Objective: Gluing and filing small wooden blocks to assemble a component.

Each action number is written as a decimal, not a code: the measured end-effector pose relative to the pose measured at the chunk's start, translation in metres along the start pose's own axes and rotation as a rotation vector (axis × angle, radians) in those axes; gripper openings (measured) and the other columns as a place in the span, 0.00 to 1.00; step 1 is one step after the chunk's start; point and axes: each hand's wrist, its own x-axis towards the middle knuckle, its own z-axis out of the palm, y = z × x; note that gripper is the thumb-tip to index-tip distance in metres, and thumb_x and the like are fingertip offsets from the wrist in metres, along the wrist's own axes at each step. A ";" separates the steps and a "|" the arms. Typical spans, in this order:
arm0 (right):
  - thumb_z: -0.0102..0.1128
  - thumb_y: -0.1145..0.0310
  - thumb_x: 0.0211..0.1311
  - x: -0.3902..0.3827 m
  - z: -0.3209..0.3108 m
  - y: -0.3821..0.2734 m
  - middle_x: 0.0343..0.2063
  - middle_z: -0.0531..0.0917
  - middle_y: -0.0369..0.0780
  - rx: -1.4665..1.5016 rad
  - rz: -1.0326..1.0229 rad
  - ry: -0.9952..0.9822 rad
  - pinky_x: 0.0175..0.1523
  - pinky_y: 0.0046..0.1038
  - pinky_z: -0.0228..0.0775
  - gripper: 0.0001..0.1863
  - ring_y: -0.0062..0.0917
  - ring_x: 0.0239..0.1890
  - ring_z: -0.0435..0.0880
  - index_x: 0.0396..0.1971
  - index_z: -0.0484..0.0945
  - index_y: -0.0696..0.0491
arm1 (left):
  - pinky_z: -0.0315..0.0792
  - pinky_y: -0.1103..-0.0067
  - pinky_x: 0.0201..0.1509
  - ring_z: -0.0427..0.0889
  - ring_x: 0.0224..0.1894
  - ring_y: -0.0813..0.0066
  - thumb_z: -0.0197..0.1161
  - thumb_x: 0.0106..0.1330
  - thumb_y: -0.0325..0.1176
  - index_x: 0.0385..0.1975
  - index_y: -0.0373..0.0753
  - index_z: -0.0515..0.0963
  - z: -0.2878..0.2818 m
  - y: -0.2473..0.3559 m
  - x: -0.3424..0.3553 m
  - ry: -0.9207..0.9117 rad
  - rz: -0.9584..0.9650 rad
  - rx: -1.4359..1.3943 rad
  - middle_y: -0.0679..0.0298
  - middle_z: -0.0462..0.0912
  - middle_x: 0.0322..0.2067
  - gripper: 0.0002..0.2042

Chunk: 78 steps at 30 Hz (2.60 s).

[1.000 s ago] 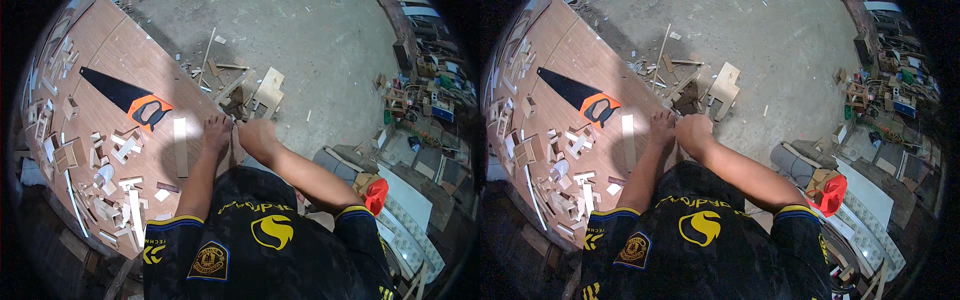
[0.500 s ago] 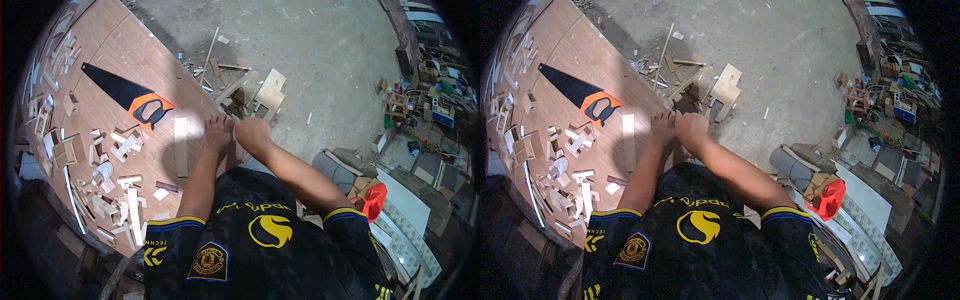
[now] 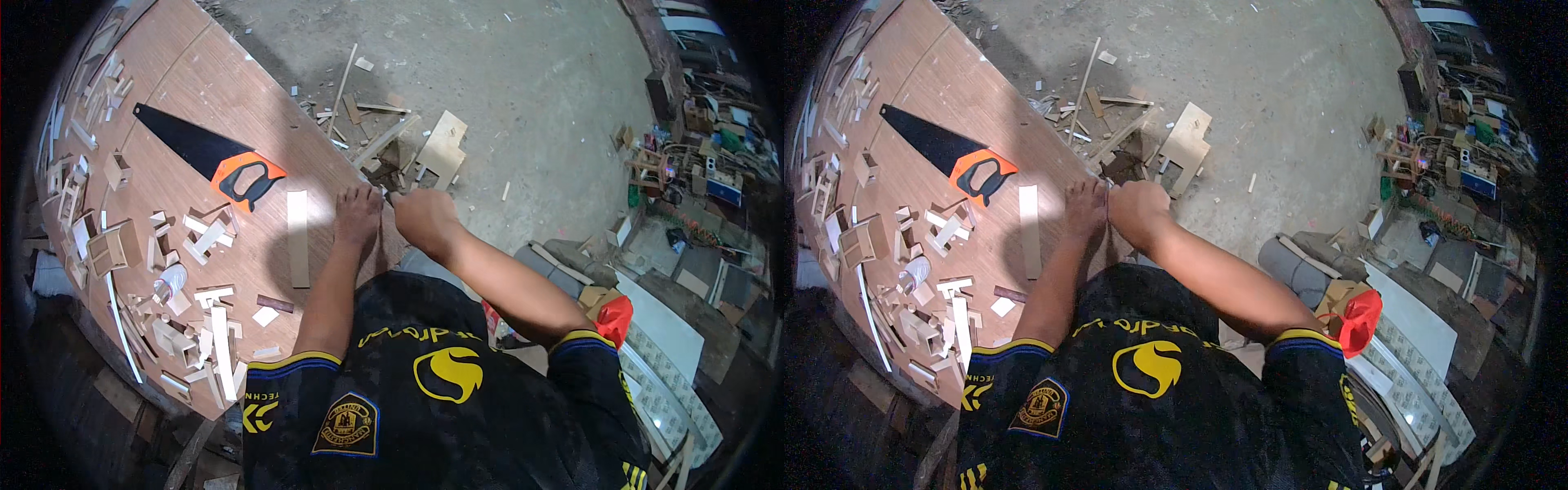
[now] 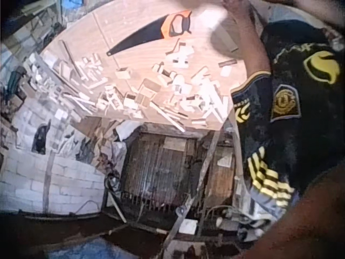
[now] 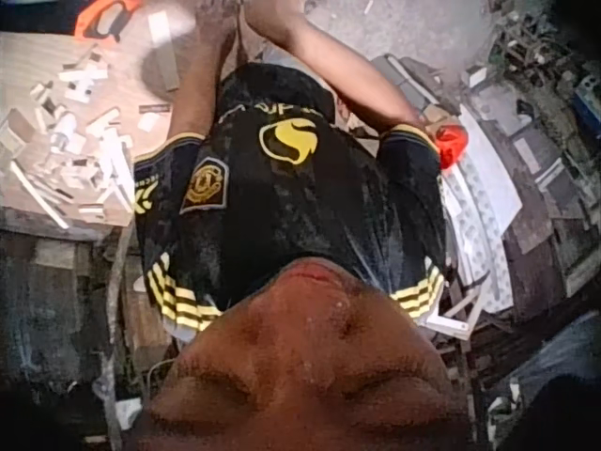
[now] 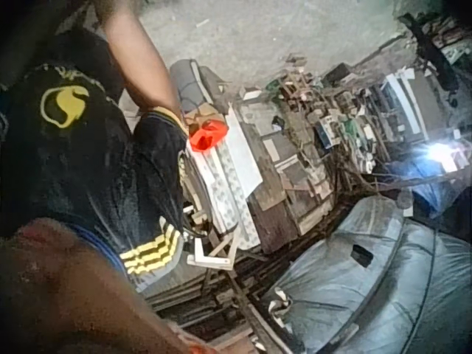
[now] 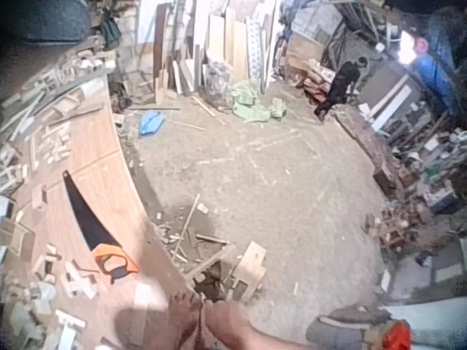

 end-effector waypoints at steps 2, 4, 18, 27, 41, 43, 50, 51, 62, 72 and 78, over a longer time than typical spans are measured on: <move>0.45 0.68 0.64 0.011 0.007 0.002 0.30 0.86 0.45 0.009 0.032 -0.003 0.36 0.41 0.78 0.13 0.41 0.34 0.87 0.37 0.82 0.50 | 0.63 0.62 0.51 0.71 0.49 0.60 0.58 0.61 0.41 0.43 0.46 0.73 -0.004 0.002 0.007 0.062 0.006 0.002 0.62 0.74 0.44 0.13; 0.45 0.68 0.64 0.025 0.026 0.004 0.31 0.86 0.47 0.016 0.046 0.001 0.37 0.42 0.78 0.14 0.41 0.35 0.87 0.37 0.82 0.50 | 0.63 0.63 0.51 0.71 0.49 0.60 0.58 0.61 0.41 0.43 0.45 0.73 -0.010 0.005 0.012 -0.052 0.009 -0.034 0.63 0.73 0.44 0.13; 0.46 0.68 0.64 0.008 -0.007 0.001 0.30 0.85 0.47 -0.004 -0.006 -0.021 0.36 0.42 0.78 0.12 0.42 0.34 0.87 0.37 0.81 0.50 | 0.63 0.63 0.49 0.71 0.47 0.60 0.56 0.63 0.39 0.43 0.46 0.73 -0.007 0.002 0.006 -0.009 -0.017 -0.029 0.63 0.74 0.43 0.11; 0.46 0.67 0.63 0.011 -0.006 0.003 0.28 0.85 0.47 -0.009 -0.018 0.007 0.35 0.42 0.78 0.13 0.41 0.33 0.87 0.37 0.82 0.49 | 0.63 0.62 0.47 0.72 0.46 0.59 0.55 0.61 0.38 0.42 0.45 0.72 -0.008 -0.001 0.009 0.003 0.006 -0.024 0.63 0.74 0.42 0.11; 0.45 0.69 0.63 -0.005 0.084 0.035 0.24 0.83 0.45 0.077 0.015 0.220 0.27 0.43 0.72 0.29 0.40 0.25 0.84 0.65 0.63 0.36 | 0.65 0.62 0.49 0.73 0.47 0.57 0.60 0.62 0.47 0.43 0.40 0.73 -0.002 -0.004 0.005 0.025 0.034 -0.035 0.58 0.75 0.43 0.18; 0.45 0.69 0.63 -0.019 0.091 0.042 0.24 0.83 0.45 0.110 0.009 0.266 0.26 0.42 0.72 0.29 0.40 0.24 0.84 0.66 0.62 0.35 | 0.67 0.62 0.48 0.74 0.45 0.56 0.60 0.62 0.46 0.43 0.39 0.72 -0.007 0.008 0.007 0.047 0.051 -0.087 0.56 0.75 0.42 0.18; 0.46 0.68 0.64 -0.072 0.083 0.058 0.25 0.82 0.45 0.253 -0.024 0.371 0.27 0.43 0.72 0.31 0.42 0.26 0.83 0.68 0.59 0.31 | 0.75 0.60 0.40 0.80 0.41 0.44 0.59 0.66 0.38 0.48 0.34 0.71 -0.050 0.062 -0.003 0.076 -0.161 -0.429 0.47 0.79 0.40 0.17; 0.47 0.67 0.65 -0.081 0.079 0.062 0.26 0.82 0.44 0.265 -0.003 0.356 0.28 0.42 0.72 0.31 0.42 0.27 0.83 0.68 0.58 0.29 | 0.75 0.60 0.40 0.80 0.41 0.43 0.59 0.66 0.37 0.49 0.34 0.71 -0.056 0.071 -0.003 0.021 -0.268 -0.532 0.46 0.80 0.39 0.16; 0.54 0.62 0.64 -0.177 0.059 0.121 0.24 0.80 0.45 0.630 -0.259 0.725 0.32 0.38 0.73 0.26 0.39 0.27 0.81 0.63 0.68 0.27 | 0.73 0.67 0.47 0.80 0.42 0.53 0.65 0.61 0.32 0.42 0.33 0.80 -0.162 0.190 -0.006 0.274 -0.193 -0.457 0.50 0.83 0.38 0.12; 0.58 0.68 0.62 -0.256 0.031 0.184 0.26 0.81 0.43 0.644 -0.339 0.817 0.30 0.34 0.73 0.24 0.38 0.27 0.82 0.59 0.74 0.33 | 0.73 0.71 0.44 0.79 0.38 0.61 0.69 0.55 0.25 0.43 0.35 0.82 -0.175 0.293 -0.004 0.570 -0.052 -0.242 0.57 0.83 0.37 0.14; 0.57 0.74 0.60 -0.274 0.036 0.211 0.22 0.77 0.46 0.744 -0.477 0.928 0.29 0.33 0.68 0.22 0.38 0.22 0.76 0.55 0.79 0.42 | 0.73 0.72 0.43 0.78 0.37 0.62 0.70 0.53 0.23 0.42 0.35 0.82 -0.174 0.335 -0.010 0.630 -0.062 -0.179 0.59 0.83 0.35 0.15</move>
